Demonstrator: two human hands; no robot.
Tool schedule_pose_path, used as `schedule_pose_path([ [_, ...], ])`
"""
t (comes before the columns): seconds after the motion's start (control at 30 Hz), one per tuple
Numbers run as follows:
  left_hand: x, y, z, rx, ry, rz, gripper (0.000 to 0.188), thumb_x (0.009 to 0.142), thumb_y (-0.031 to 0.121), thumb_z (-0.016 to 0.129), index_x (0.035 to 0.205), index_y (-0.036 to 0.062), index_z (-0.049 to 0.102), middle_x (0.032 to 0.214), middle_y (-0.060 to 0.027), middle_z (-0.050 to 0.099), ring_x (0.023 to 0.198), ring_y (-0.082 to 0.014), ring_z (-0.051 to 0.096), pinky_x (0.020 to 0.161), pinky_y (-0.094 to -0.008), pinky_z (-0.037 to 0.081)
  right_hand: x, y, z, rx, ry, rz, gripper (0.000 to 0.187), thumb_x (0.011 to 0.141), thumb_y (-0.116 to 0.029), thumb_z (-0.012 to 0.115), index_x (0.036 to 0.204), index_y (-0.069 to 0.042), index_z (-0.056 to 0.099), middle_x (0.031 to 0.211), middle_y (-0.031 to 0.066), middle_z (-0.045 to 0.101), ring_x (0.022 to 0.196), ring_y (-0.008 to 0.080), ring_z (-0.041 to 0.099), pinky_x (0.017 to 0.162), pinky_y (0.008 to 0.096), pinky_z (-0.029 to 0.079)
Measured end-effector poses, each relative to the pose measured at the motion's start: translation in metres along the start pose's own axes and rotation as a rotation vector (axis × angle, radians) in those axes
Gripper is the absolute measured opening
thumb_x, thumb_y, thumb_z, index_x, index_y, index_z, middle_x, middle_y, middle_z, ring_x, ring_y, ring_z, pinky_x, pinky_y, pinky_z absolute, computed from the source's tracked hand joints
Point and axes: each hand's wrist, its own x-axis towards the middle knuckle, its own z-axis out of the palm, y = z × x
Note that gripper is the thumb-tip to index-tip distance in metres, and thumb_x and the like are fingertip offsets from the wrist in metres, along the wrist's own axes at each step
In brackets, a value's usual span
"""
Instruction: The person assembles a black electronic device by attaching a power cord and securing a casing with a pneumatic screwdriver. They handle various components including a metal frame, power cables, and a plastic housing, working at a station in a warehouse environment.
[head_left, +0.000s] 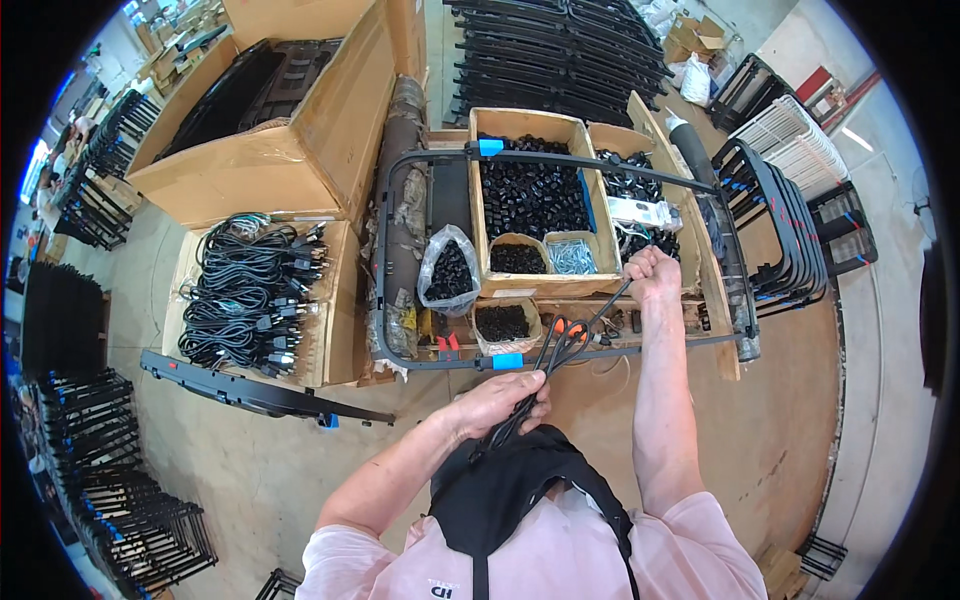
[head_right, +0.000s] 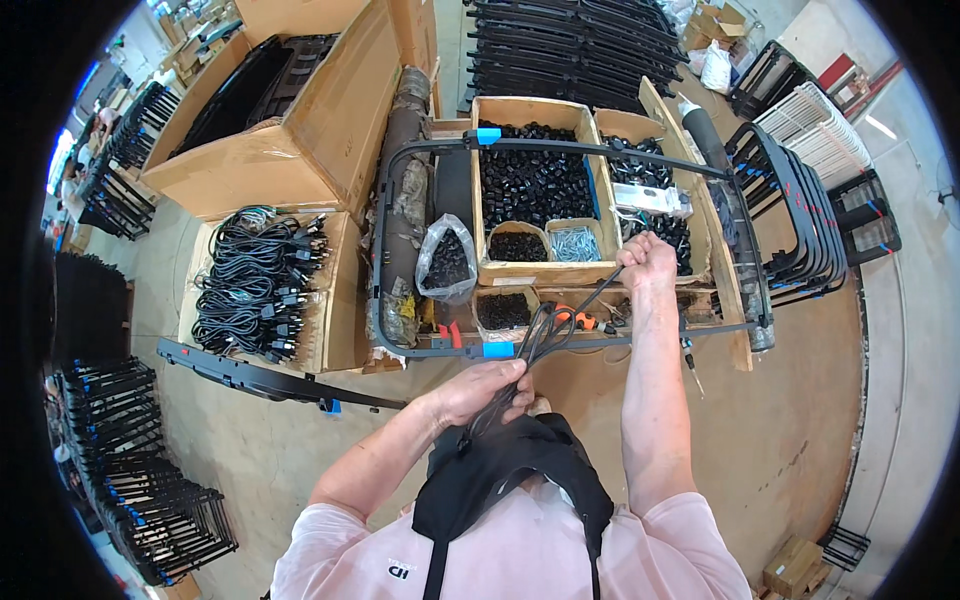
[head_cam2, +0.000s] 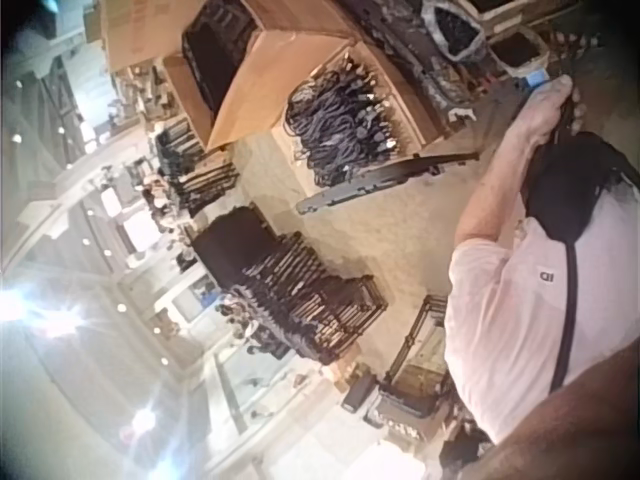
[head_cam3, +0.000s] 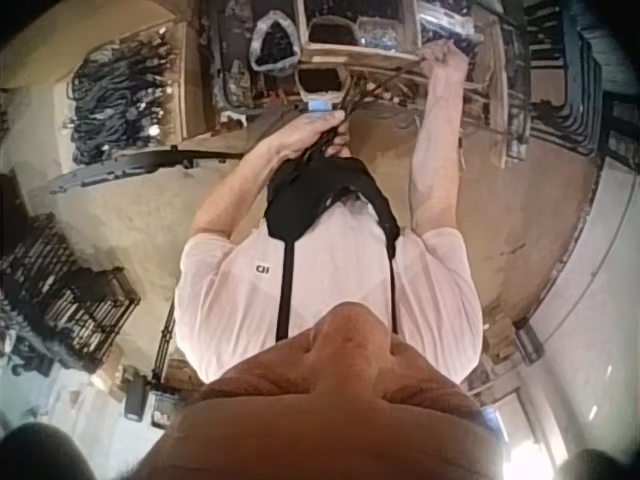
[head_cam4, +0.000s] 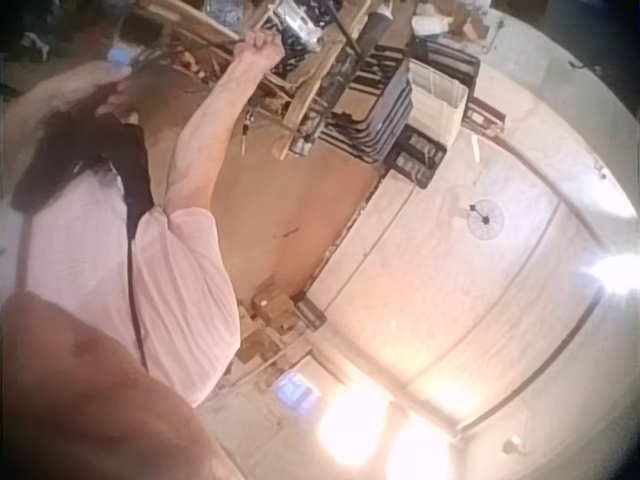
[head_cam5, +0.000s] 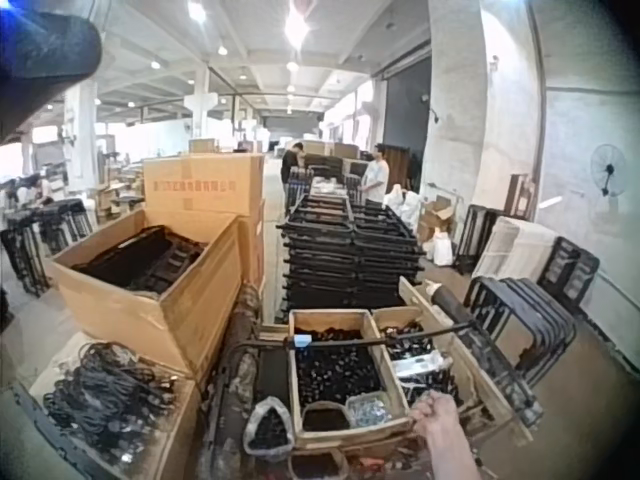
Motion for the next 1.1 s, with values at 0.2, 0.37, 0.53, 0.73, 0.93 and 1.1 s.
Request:
schedule_pose_path([
  [0.2, -0.012, -0.007, 0.029, 0.312, 0.165, 0.029, 0.041, 0.118, 0.042, 0.042, 0.103, 0.0069, 0.057, 0.091, -0.0046, 0.059, 0.079, -0.0163, 0.058, 0.074, -0.0326, 0.049, 0.019, -0.033, -0.021, 0.003, 0.019, -0.049, 0.038, 0.114, -0.023, 0.038, 0.077, -0.015, 0.041, 0.059, -0.0054, 0.03, 0.045, 0.0115, 0.024, 0.046, 0.0304, 0.021],
  [0.37, -0.019, -0.02, 0.04, 0.941, 0.367, 0.105, 0.043, 0.117, 0.04, 0.042, 0.104, 0.003, 0.059, 0.086, -0.0096, 0.062, 0.077, -0.0212, 0.064, 0.078, -0.0374, 0.053, -0.019, -0.04, -0.028, -0.117, -0.133, -0.171, 0.026, 0.117, -0.027, 0.043, 0.098, -0.011, 0.051, 0.07, -0.0058, 0.039, 0.052, 0.0096, 0.031, 0.048, 0.0289, 0.026],
  [0.53, -0.024, -0.041, 0.031, 1.353, 0.511, 0.085, 0.036, 0.114, 0.036, 0.049, 0.111, 0.0026, 0.062, 0.096, -0.0206, 0.069, 0.098, -0.0404, 0.068, 0.087, -0.0499, 0.052, -0.116, -0.054, -0.022, -0.213, -0.376, -0.091, 0.024, 0.116, -0.029, 0.05, 0.111, -0.009, 0.06, 0.073, -0.0073, 0.04, 0.055, 0.0058, 0.032, 0.05, 0.0251, 0.027],
  [0.73, -0.027, -0.018, 0.084, 1.766, 0.869, 0.149, 0.058, 0.098, 0.029, 0.074, 0.145, 0.0006, 0.057, 0.143, -0.0236, 0.061, 0.132, -0.0414, 0.059, 0.11, -0.0499, 0.049, -0.184, -0.07, -0.043, -0.219, -0.614, 0.075, 0.023, 0.116, -0.028, 0.051, 0.119, -0.008, 0.062, 0.073, -0.0072, 0.039, 0.055, 0.0047, 0.03, 0.049, 0.0235, 0.026],
  [0.93, 0.005, 0.026, 0.169, 1.489, 1.033, 0.871, 0.076, 0.082, 0.015, 0.088, 0.15, 0.0029, 0.056, 0.153, -0.0201, 0.055, 0.145, -0.0393, 0.051, 0.121, -0.0485, 0.042, -0.222, -0.05, -0.069, -0.217, -0.773, 0.38, 0.024, 0.116, -0.027, 0.05, 0.122, -0.006, 0.062, 0.073, -0.0059, 0.035, 0.054, 0.0056, 0.029, 0.049, 0.0237, 0.026],
  [1.1, 0.041, -0.024, 0.166, 0.952, 0.896, 0.834, 0.048, 0.1, 0.018, 0.076, 0.142, 0.0022, 0.059, 0.118, -0.014, 0.073, 0.112, -0.0288, 0.069, 0.108, -0.0441, 0.052, -0.236, -0.044, -0.087, -0.178, -0.9, 0.566, 0.026, 0.116, -0.026, 0.05, 0.123, -0.004, 0.063, 0.073, -0.0054, 0.035, 0.055, 0.0064, 0.028, 0.049, 0.0244, 0.027],
])
